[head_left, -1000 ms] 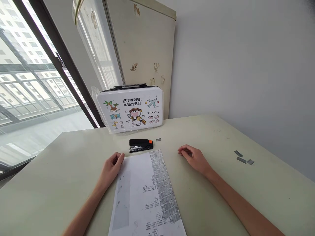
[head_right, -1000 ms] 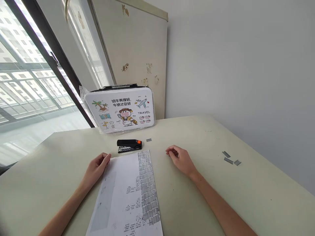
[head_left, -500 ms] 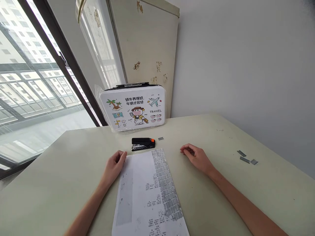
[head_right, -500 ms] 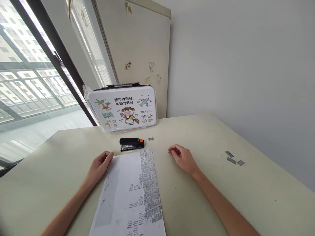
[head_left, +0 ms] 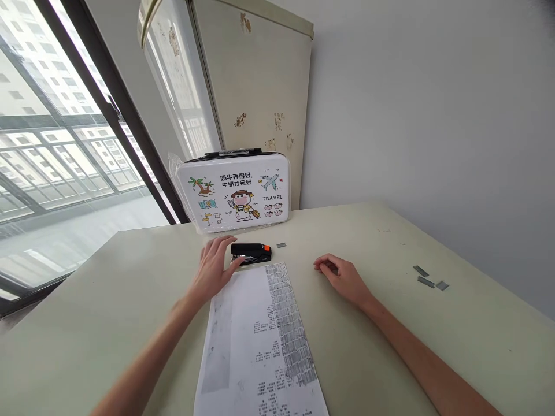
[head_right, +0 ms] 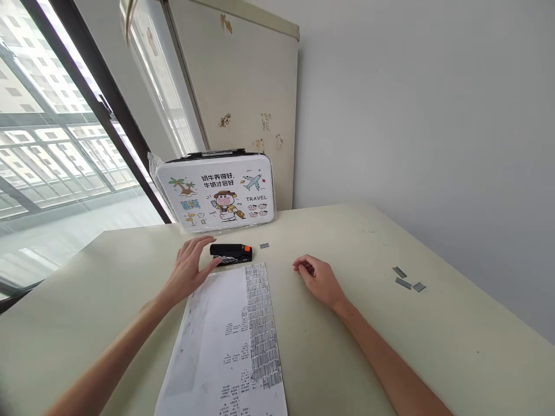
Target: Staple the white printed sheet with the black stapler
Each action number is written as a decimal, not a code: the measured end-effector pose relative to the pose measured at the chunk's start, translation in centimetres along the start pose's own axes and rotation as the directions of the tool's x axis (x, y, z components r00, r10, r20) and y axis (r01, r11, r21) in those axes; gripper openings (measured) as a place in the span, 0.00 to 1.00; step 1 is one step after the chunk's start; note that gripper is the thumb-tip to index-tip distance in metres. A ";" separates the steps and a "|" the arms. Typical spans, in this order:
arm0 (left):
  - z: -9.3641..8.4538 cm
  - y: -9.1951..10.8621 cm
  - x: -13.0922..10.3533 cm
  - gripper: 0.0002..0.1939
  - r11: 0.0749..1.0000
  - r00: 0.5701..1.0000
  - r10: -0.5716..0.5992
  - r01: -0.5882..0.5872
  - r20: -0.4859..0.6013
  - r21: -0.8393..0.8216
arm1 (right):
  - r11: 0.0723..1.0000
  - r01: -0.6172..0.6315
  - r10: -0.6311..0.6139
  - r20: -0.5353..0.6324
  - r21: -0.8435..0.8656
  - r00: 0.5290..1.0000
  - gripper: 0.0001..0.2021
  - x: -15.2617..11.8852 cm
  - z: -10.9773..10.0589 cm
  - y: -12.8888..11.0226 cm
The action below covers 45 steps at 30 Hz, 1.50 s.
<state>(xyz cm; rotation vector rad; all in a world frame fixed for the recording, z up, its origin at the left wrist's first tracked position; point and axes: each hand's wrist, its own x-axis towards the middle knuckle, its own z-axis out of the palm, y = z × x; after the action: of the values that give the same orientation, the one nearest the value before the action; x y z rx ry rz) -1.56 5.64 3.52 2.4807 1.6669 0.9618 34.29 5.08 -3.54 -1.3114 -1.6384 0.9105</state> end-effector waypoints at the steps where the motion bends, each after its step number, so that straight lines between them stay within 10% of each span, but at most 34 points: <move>1: 0.0 -0.1 0.7 0.24 1.000 0.997 0.003 -0.002 0.074 -0.010 | 1.000 0.002 -0.002 -0.002 0.001 1.000 0.10 0.0 0.0 -0.1; 6: 0.2 -0.5 2.9 0.22 0.996 0.972 -0.032 0.051 0.233 -0.075 | 0.999 0.023 -0.022 -0.005 0.024 1.000 0.10 0.2 0.1 0.1; 13: 1.0 0.4 2.3 0.22 0.985 0.992 -0.129 0.129 0.009 -0.113 | 0.997 0.017 -0.017 -0.005 0.080 1.000 0.09 0.4 0.1 0.3; 21: 0.3 10.7 1.4 0.14 0.958 0.996 0.066 -0.080 -0.062 -0.274 | 0.962 -0.052 0.073 -0.068 0.270 0.995 0.11 0.9 -0.6 0.5; 29: 6.4 18.2 -1.5 0.13 0.907 0.982 0.166 -0.116 0.092 -0.404 | 0.847 -0.072 0.175 -0.148 0.527 0.973 0.18 1.9 -2.6 1.8; 45: 9.8 18.1 -3.0 0.16 0.911 0.982 0.131 -0.065 0.136 -0.408 | 0.807 -0.046 0.141 -0.118 0.588 0.983 0.16 1.3 -4.9 0.0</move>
<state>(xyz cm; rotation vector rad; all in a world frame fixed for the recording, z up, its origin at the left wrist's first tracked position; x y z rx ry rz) 17.60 -1.56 0.04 2.3060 1.1643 0.9667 38.69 6.52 -1.41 -0.9978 -1.0460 1.2190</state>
